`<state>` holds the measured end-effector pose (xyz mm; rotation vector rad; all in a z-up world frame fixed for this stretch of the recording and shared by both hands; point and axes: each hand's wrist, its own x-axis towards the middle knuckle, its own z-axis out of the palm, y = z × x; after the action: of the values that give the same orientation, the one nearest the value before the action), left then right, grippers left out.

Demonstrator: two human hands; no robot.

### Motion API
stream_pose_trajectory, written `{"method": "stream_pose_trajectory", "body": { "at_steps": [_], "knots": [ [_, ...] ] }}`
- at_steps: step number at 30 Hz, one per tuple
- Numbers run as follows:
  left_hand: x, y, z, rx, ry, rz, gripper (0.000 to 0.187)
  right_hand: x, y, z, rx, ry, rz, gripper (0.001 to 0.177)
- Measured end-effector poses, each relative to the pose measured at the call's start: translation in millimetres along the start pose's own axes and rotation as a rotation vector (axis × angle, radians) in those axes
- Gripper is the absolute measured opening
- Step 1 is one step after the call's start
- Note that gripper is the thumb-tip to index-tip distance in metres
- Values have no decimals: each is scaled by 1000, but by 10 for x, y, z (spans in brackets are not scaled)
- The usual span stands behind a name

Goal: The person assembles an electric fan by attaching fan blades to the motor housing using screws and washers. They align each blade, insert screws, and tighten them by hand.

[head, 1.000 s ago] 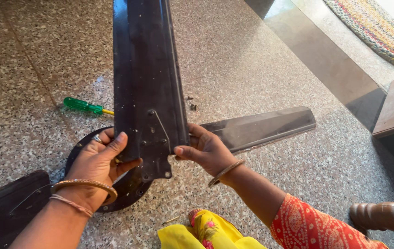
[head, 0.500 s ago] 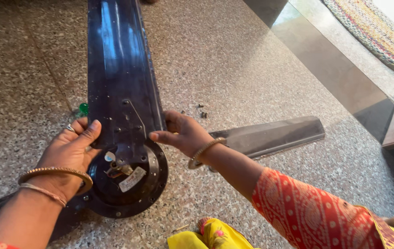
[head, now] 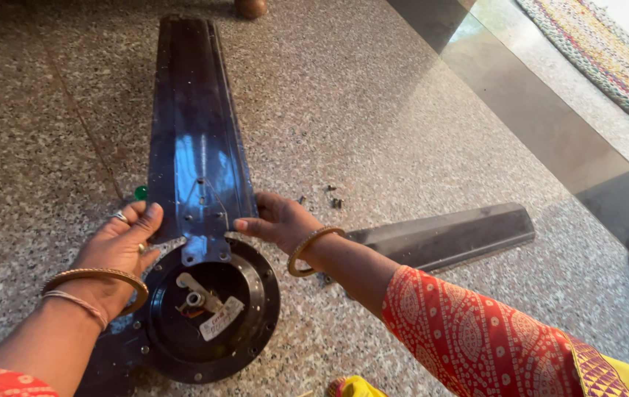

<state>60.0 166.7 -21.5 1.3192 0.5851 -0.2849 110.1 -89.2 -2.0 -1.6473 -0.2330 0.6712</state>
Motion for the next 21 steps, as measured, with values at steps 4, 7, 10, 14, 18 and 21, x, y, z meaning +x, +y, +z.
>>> {"method": "stream_pose_trajectory", "body": {
  "at_steps": [4, 7, 10, 14, 18, 21],
  "knots": [
    [146, -97, -43, 69, -60, 38, 22, 0, 77, 68, -94, 106, 270, 57],
    [256, -231, -81, 120, -124, 125, 26, -41, 241, 177, -12, 116, 195, 55],
    [362, -330, -133, 141, -105, 17, 27, -42, 392, 218, 81, 138, 179, 54],
    [484, -417, -186, 116, -67, -79, 27, 21, 490, 228, 219, 133, 242, 52],
    [504, -540, -236, -11, -139, -38, 24, 44, 525, 258, 285, 108, 216, 53],
    [494, -556, -303, 72, -99, -129, 24, 30, 538, 276, 197, 116, 298, 53]
  ]
}}
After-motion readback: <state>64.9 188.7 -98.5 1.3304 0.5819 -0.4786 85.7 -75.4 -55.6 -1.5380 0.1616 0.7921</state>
